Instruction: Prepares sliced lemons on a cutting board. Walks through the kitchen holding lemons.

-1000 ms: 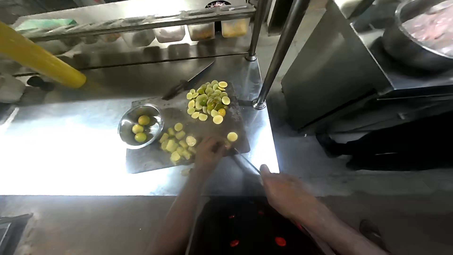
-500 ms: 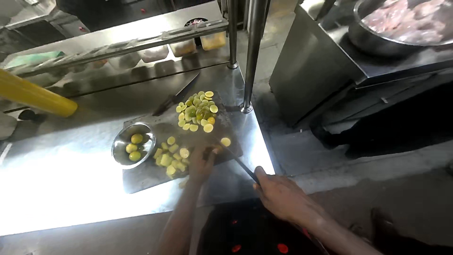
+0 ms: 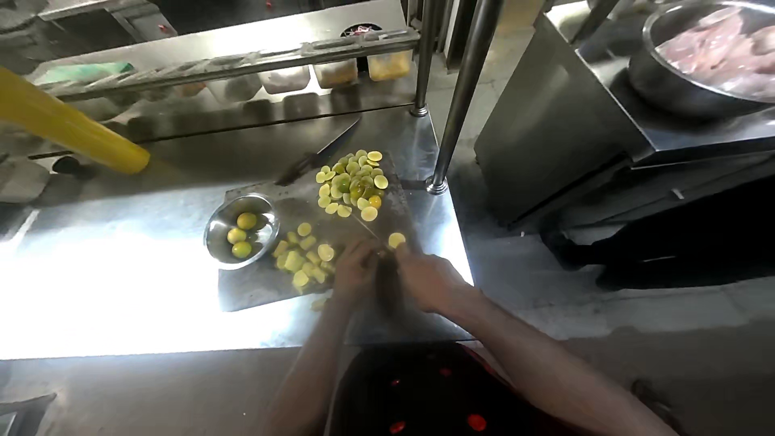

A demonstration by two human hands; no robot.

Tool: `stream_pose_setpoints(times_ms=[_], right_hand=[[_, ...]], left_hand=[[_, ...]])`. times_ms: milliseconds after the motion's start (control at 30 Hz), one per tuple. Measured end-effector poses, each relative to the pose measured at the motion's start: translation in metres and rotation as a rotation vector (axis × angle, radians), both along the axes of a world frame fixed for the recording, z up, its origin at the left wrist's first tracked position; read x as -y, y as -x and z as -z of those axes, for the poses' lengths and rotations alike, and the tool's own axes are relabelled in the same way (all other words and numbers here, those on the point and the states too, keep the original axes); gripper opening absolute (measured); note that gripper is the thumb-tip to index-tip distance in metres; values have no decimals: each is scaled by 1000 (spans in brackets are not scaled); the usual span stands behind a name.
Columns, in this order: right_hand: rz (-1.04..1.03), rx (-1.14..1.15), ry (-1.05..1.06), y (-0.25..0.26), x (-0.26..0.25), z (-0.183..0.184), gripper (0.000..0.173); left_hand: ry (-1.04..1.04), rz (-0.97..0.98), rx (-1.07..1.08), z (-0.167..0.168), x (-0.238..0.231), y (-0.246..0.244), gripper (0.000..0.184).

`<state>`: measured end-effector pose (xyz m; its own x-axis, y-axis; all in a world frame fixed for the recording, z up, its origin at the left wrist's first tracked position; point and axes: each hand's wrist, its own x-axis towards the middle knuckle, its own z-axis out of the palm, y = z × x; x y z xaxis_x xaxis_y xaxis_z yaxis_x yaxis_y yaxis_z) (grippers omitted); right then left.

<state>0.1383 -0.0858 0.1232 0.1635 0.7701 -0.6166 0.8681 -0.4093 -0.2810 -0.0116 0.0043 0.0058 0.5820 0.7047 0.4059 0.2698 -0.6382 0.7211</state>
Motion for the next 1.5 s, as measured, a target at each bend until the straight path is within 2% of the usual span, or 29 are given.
stream_pose_setpoints(times_ms=[100,267,433,600,767,1000,1133,1300,1367,1500], right_hand=[[-7,-39,55,-6,14,6,36],[-3,-36,239,-28,115,-1,37],[38,-138,176,-49,145,-2,39],[99,-152,13,-45,138,-7,36],[34,-71,-8,-24,105,-1,34],[-14,-47,41,-11,95,-2,36],[7,-90,38,-5,55,9,36],[16,-57,-63,3,10,19,32],[4,-71,-23,2,16,20,33],[-36,-80,195,-20,90,1,37]], left_hand=[[-18,-12,19,1,0,-1,11],[10,-9,29,3,-1,3,14],[31,-30,81,6,0,0,17],[43,-36,64,3,4,-2,15],[107,-2,63,1,-1,4,13],[-21,-31,14,3,4,2,12],[-91,-29,13,6,3,1,13],[-137,-8,40,11,2,2,12],[-158,-23,30,10,4,2,12],[-126,-39,43,10,5,2,15]])
